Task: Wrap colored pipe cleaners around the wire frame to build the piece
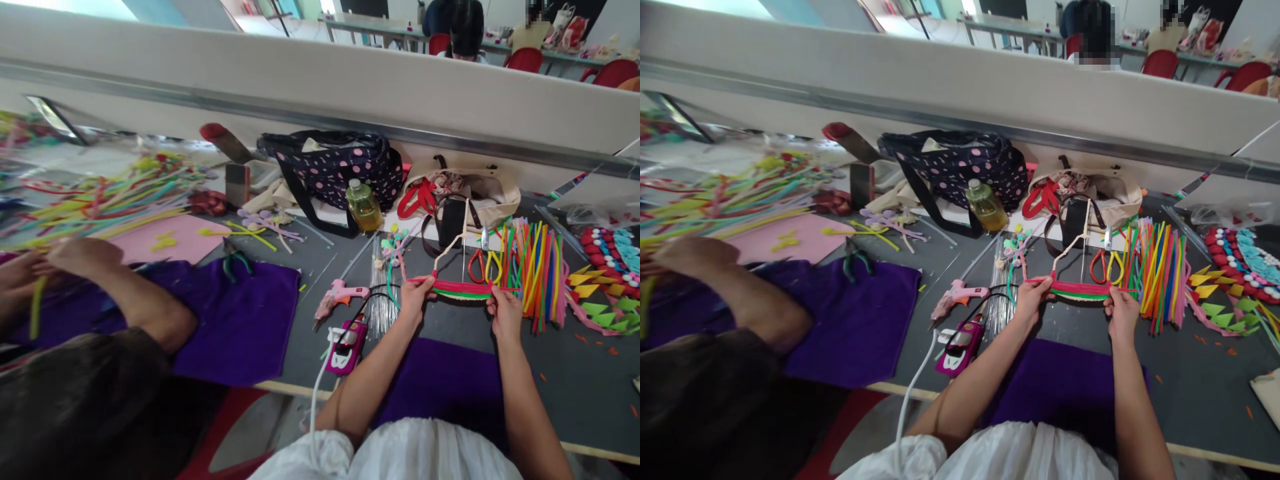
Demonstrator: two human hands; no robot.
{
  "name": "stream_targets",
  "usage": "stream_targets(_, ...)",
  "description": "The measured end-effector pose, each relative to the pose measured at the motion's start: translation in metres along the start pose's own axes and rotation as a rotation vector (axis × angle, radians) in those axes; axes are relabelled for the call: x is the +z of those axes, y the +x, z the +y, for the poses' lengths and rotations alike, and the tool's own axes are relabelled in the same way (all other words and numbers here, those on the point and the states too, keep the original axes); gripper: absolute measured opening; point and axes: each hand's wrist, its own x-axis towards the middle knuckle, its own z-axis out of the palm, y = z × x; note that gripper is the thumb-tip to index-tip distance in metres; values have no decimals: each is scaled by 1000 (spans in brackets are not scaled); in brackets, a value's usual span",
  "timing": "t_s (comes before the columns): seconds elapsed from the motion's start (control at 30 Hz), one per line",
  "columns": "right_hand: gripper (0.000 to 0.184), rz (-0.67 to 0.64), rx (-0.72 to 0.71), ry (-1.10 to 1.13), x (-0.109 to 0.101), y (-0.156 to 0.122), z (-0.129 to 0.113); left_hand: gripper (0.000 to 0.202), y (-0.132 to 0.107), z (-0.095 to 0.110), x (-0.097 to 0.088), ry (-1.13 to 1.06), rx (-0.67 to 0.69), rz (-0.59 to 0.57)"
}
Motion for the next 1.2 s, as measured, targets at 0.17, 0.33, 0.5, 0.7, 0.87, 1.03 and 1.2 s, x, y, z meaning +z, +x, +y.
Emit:
stream_targets(0.17, 35, 24, -11, 0, 3, -1, 2, 43, 1, -5, 0, 13, -21, 34)
stream_targets(0.33, 37, 43, -1, -35, -2, 0, 10, 35, 4, -5, -5, 73, -77, 11)
stream_targets(0.5, 41, 24, 54, -107, -10, 5, 15, 29, 5, -1, -9, 242, -119, -58)
stream_targets(0.7, 47, -59, 62, -215, -12, 8, 13, 43, 2, 9, -17, 520, -58, -25)
stream_targets(0.87, 49, -132, 44, -356, -25, 10, 10, 50, -7, 27, -29, 927, 406, 81)
stream_targets(1.03, 44, 67, -348, -740, -48, -5, -6, 22, -28, 24, -21, 1211, 935, -265)
stream_targets(1.2, 38, -306, -963, -1148, -34, -36, -4, 54, -40, -11, -7, 1467, 1007, -598)
